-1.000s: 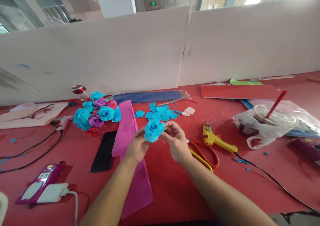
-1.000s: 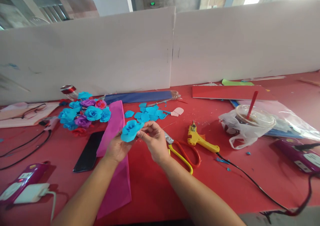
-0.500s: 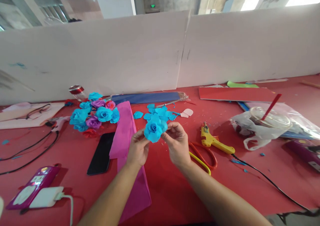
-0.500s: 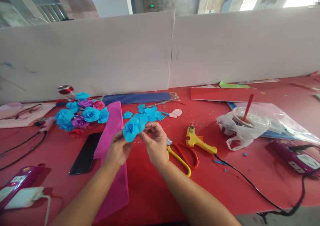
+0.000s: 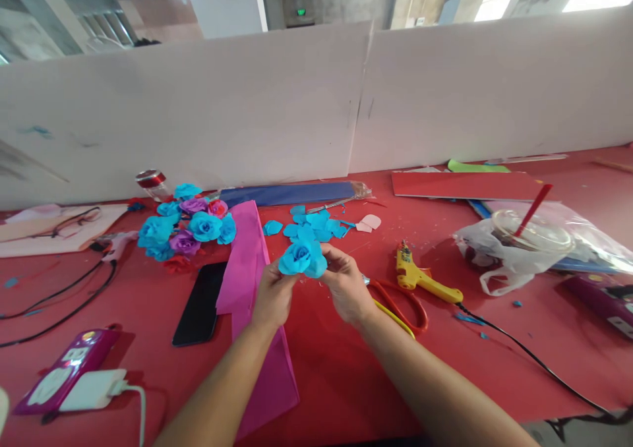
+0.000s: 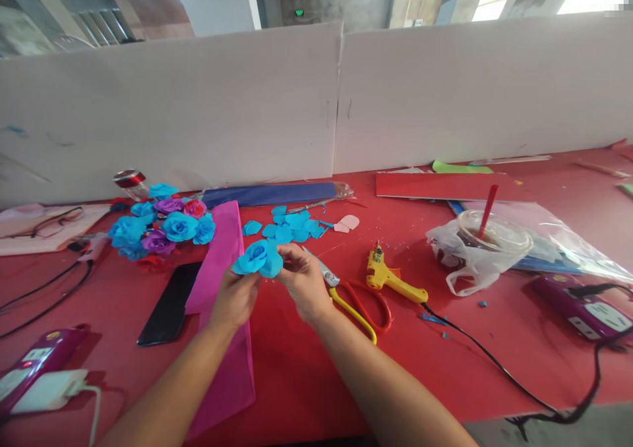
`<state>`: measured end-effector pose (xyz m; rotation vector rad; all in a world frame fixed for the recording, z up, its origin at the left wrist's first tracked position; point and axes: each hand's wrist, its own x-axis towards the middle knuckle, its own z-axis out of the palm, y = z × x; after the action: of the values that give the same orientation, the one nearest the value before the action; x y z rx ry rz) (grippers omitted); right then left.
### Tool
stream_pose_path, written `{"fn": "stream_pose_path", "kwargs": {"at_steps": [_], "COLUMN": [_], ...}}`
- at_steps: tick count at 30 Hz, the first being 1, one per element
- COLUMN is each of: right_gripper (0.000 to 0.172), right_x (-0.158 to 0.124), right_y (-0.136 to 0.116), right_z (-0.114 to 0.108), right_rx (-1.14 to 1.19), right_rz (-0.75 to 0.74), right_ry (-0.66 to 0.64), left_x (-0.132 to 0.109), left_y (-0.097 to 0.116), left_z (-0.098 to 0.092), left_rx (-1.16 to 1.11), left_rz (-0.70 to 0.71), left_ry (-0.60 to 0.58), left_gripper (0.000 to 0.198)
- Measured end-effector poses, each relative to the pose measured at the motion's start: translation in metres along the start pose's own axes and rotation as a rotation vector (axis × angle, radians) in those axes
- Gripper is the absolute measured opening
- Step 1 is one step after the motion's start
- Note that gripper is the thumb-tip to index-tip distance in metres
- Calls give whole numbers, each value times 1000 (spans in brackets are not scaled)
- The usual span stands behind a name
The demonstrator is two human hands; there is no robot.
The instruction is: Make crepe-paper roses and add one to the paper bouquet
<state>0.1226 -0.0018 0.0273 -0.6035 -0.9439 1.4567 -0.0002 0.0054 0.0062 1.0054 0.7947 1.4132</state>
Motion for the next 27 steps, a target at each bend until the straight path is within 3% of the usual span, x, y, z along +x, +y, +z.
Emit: {"fn": "stream_pose_path", "kwargs": {"at_steps": [7,12,17,27], "right_gripper": [10,10,10,6], "right_x": [2,2,2,1], "right_y": [4,7,10,14], "right_z": [-8,-9,-11,-12], "right_rx": [-56,-75,-117,-145], "right_rz": [-61,-52,-122,-131], "right_ry": [-21,-49,19,12], "left_x": [-2,1,3,-3], "left_y": [8,7,-2,10], "left_z": [4,1,-5,-6], "left_rx": [-83,-127,4,509], "left_rz": [-110,-102,-90,240], "left_ry": [-21,-22,-50,-18], "left_gripper": [18,12,13,15]}}
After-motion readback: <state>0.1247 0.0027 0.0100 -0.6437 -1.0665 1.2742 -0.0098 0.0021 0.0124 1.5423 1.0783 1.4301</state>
